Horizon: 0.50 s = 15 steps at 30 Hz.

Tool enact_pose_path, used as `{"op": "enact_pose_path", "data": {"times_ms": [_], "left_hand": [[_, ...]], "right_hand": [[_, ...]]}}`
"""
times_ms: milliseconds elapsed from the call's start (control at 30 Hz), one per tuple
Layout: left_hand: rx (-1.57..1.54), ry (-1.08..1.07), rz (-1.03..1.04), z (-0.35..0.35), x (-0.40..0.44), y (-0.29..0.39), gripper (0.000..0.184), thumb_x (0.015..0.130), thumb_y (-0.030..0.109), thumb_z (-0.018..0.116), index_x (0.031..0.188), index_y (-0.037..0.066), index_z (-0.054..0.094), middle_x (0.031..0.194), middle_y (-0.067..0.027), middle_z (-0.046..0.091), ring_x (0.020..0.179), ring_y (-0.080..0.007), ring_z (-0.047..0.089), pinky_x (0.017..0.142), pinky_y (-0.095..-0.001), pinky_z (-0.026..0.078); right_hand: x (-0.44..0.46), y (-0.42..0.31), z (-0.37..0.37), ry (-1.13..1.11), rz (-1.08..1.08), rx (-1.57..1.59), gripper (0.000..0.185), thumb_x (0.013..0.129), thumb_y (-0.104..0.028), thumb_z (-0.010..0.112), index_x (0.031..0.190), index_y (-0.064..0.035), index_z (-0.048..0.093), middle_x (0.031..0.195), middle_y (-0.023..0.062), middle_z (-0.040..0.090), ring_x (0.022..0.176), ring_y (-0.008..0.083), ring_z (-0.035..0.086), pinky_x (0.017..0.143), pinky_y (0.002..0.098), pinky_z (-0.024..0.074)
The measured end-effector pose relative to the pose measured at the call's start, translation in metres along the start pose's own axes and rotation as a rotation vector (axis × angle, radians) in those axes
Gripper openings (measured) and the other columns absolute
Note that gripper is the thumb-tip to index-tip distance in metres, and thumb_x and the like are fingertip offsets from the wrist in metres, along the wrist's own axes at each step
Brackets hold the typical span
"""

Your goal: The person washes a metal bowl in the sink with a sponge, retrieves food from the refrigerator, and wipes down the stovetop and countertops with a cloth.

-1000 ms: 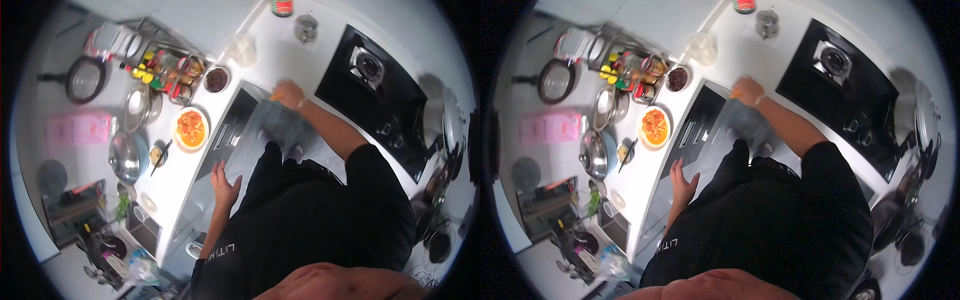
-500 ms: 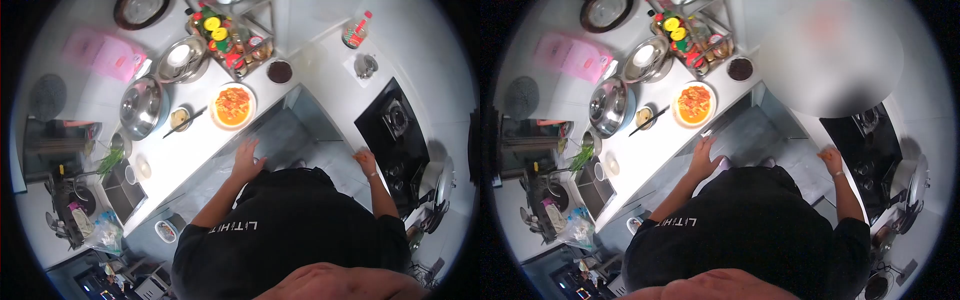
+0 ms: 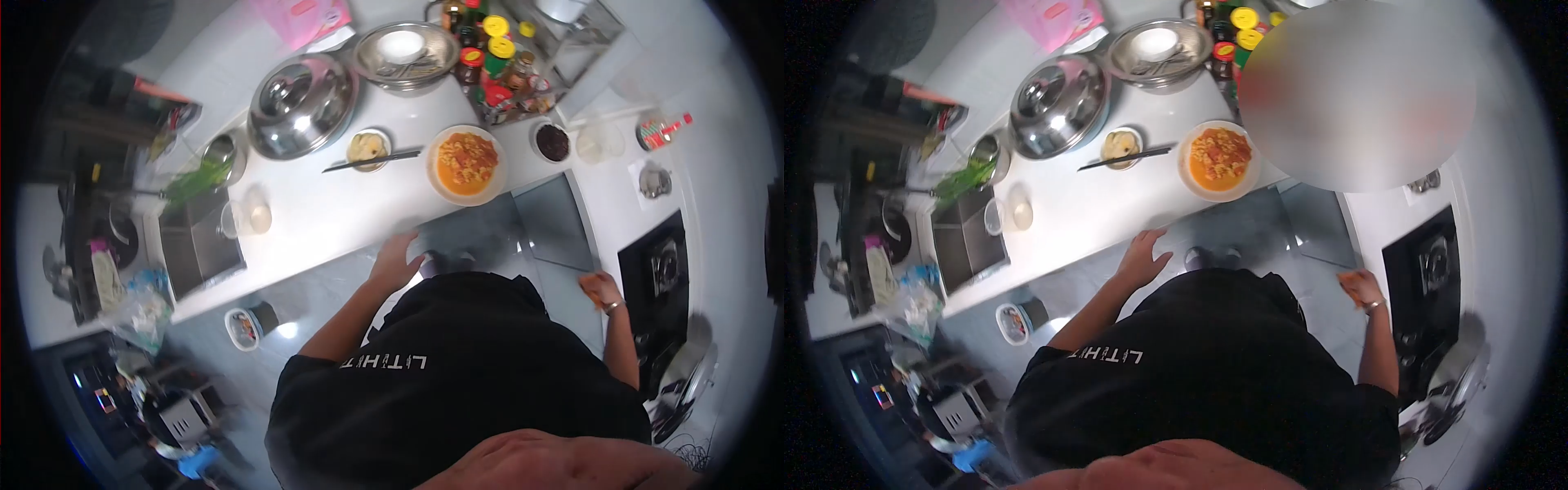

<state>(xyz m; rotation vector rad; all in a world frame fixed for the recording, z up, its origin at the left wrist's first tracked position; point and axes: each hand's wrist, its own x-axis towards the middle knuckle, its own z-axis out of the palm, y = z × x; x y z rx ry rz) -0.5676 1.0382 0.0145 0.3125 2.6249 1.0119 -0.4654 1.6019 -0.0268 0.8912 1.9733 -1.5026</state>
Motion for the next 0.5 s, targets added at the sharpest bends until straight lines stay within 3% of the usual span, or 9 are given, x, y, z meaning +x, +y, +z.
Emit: {"op": "enact_pose_path", "data": {"times_ms": [133, 200, 267, 333, 500], "left_hand": [[-0.049, 0.166, -0.074, 0.008, -0.026, -0.005, 0.049, 0.080, 0.019, 0.069, 0.123, 0.002, 0.052, 0.120, -0.0194, 0.055, 0.115, -0.0364, 0.050, 0.099, -0.0419, 0.040], [-0.070, 0.232, -0.123, 0.005, -0.058, -0.007, 0.048, 0.079, 0.017, 0.070, 0.122, 0.001, 0.053, 0.118, -0.0197, 0.056, 0.113, -0.0367, 0.051, 0.098, -0.0414, 0.041], [-0.109, 0.289, -0.154, -0.001, -0.086, -0.010, 0.048, 0.079, 0.017, 0.070, 0.121, 0.000, 0.053, 0.117, -0.0199, 0.056, 0.112, -0.0368, 0.052, 0.097, -0.0405, 0.042], [-0.121, 0.337, -0.271, -0.007, -0.122, -0.022, 0.047, 0.080, 0.018, 0.071, 0.121, 0.002, 0.054, 0.118, -0.0193, 0.056, 0.110, -0.0361, 0.053, 0.096, -0.0401, 0.043], [-0.213, 0.518, -0.503, -0.039, -0.199, -0.068, 0.049, 0.081, 0.021, 0.071, 0.124, 0.006, 0.053, 0.121, -0.0186, 0.055, 0.114, -0.0359, 0.052, 0.098, -0.0403, 0.043]], "right_hand": [[0.050, -0.134, 0.113, -0.415, -0.208, 0.098, 0.020, 0.077, -0.009, 0.070, 0.094, -0.0056, 0.060, 0.087, 0.0023, 0.062, 0.076, 0.0124, 0.059, 0.066, 0.0246, 0.0480], [0.055, -0.192, 0.168, -0.584, -0.182, 0.021, 0.025, 0.081, -0.010, 0.068, 0.103, -0.0032, 0.059, 0.095, 0.0039, 0.063, 0.083, 0.0124, 0.060, 0.074, 0.0256, 0.0489], [0.030, -0.241, 0.235, -0.664, -0.190, 0.176, 0.032, 0.085, -0.012, 0.064, 0.114, 0.0001, 0.056, 0.103, 0.0069, 0.063, 0.089, 0.0142, 0.062, 0.078, 0.0279, 0.0504], [0.026, -0.262, 0.287, -0.953, -0.083, 0.305, 0.039, 0.090, -0.016, 0.060, 0.123, 0.0027, 0.051, 0.109, 0.0095, 0.062, 0.094, 0.0163, 0.063, 0.083, 0.0295, 0.0508], [-0.027, -0.290, 0.445, -1.377, 0.061, 0.303, 0.050, 0.093, -0.028, 0.058, 0.135, -0.0035, 0.043, 0.114, 0.0108, 0.061, 0.098, 0.0193, 0.063, 0.085, 0.0310, 0.0522]]}}
